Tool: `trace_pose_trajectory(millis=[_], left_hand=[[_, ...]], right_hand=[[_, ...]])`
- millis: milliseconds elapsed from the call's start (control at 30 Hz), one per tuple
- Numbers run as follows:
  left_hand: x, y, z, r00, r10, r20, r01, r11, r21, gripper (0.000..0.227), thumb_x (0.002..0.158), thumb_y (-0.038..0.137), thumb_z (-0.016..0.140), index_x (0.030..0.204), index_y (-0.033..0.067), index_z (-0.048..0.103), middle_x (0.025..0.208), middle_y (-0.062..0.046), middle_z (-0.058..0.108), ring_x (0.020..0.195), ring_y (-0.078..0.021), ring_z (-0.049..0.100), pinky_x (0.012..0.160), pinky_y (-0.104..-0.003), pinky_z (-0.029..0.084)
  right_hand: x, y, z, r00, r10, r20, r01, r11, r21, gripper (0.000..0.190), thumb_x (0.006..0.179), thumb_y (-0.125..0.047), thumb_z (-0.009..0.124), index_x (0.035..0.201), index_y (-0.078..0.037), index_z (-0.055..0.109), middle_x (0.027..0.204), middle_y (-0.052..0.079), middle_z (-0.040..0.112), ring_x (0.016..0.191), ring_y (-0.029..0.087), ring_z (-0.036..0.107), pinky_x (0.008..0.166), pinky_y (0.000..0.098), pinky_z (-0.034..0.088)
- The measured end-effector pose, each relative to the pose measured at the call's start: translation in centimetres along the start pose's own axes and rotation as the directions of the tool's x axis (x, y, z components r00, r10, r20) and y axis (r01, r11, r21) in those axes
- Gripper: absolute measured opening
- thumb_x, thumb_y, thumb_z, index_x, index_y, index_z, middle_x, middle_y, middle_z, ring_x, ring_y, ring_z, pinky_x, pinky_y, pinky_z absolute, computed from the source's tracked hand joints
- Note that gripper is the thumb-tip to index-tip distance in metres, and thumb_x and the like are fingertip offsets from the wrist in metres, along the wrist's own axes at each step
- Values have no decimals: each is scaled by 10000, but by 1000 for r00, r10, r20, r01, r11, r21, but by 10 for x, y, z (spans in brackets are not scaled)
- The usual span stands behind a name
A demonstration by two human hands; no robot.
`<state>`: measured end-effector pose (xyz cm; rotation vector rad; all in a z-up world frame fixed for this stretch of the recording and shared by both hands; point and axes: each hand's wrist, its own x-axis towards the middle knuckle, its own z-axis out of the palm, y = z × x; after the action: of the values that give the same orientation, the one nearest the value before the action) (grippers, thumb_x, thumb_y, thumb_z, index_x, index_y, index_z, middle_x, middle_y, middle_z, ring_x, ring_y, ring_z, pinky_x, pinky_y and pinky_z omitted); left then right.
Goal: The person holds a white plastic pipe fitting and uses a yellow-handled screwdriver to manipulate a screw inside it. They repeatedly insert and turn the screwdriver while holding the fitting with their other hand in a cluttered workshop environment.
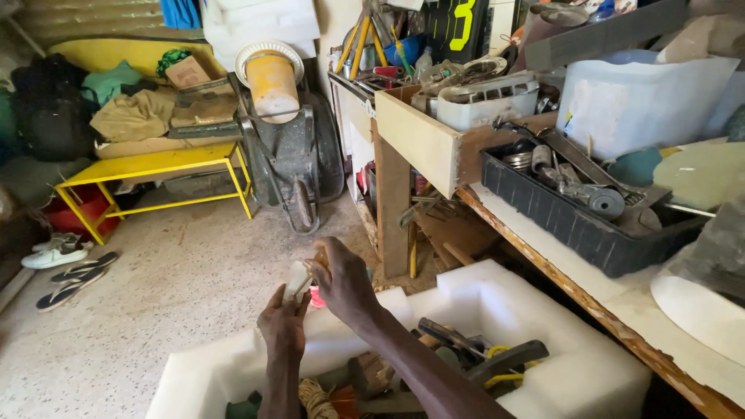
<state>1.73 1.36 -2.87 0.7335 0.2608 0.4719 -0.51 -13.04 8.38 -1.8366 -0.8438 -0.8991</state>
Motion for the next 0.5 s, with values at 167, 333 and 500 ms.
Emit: trace_pose_trajectory(millis=[167, 333, 500], left_hand=[[-3, 4, 5, 999, -3, -35, 5, 999, 47, 518, 923, -138, 533, 1436, -132, 460, 1381, -349, 536, 1122, -466, 617, 1017, -472, 594], [-6, 7, 7, 1000, 28, 1, -28, 997, 75, 522, 937, -92, 550, 1446, -148, 446, 1311, -397, 566, 1056, -429, 660, 995, -430, 605], [-43, 38, 30, 982, -39, -184, 72, 982, 174, 610, 871, -181, 585, 1459, -95, 446, 1427, -364, 519, 1207, -435, 640, 1013, -361, 632]], right_hand=[[1, 0, -3, 997, 46, -56, -54, 985, -162, 411, 888, -113, 802, 1225, -30, 582, 882, 107, 717, 642, 162, 683, 524, 258, 569], [-1, -9, -8, 997, 63, -55, -72, 981, -182, 541, 901, -106, 783, 1384, -59, 544, 939, 143, 733, 586, 143, 641, 478, 246, 572], [-6, -20, -5, 962, 166, 217, -182, 982, 56, 682, 945, 120, 577, 1547, 26, 271, 1021, 228, 560, 673, 227, 572, 525, 305, 539]])
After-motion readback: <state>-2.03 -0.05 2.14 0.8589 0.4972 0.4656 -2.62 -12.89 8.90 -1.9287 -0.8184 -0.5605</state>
